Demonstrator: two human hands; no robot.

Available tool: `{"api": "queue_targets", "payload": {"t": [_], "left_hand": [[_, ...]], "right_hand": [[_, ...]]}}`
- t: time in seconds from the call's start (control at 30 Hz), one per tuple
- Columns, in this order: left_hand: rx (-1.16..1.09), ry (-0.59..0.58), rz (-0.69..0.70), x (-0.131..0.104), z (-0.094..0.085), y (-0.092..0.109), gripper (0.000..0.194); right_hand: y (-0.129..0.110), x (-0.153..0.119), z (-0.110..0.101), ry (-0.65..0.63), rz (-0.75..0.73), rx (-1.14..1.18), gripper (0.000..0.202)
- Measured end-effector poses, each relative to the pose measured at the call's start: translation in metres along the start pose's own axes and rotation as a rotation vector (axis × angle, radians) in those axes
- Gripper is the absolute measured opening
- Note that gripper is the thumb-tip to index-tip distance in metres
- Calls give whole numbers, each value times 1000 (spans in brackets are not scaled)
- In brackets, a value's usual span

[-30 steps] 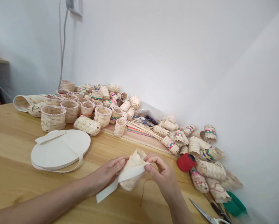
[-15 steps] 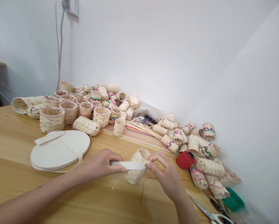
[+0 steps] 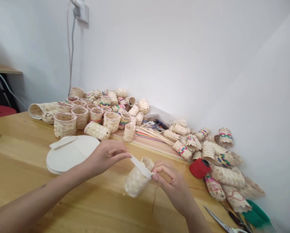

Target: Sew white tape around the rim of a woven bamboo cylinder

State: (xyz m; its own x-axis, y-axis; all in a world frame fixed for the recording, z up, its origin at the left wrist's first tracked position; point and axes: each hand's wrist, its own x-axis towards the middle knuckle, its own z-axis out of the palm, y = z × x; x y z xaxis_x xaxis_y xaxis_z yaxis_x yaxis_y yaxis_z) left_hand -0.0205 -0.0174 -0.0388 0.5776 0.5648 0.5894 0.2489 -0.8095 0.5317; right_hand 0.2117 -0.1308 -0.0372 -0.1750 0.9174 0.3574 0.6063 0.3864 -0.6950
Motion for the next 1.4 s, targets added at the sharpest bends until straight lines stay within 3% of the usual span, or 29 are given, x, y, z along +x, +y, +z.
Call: {"api": "queue_targets", "payload": {"t": [0.13,0.33,0.63,0.87,1.03,1.2,1.3,1.4], "left_hand": [[29,61,38,-2,7,-5,24],[5,-38,56,-8,23,-5,18],[64,-64,71,-11,30,2,23],[-363,-232,-150,-11,32,8,33],[-679,-337,-340,-14,31,6,44],[-847,-375,-330,-23,51,9,95],[-828,-345,-344,-26,57,7,92],[-844,-371,-329,-25,50,8,90]], "right_hand": [[-3,0,7,-44,-17,75,9],[-6,1,16,-97,-88,121,9],[-10,0,20,-134,-115,106,8],[-10,-1,18,-83,-108,85,8],[-9,-2,16,33,-119,22,8],[-10,-3,21,129,-140,-51,7],[-10,-4,16,123,-117,-30,7],[-3,-5,7,181,-11,98,28]]}}
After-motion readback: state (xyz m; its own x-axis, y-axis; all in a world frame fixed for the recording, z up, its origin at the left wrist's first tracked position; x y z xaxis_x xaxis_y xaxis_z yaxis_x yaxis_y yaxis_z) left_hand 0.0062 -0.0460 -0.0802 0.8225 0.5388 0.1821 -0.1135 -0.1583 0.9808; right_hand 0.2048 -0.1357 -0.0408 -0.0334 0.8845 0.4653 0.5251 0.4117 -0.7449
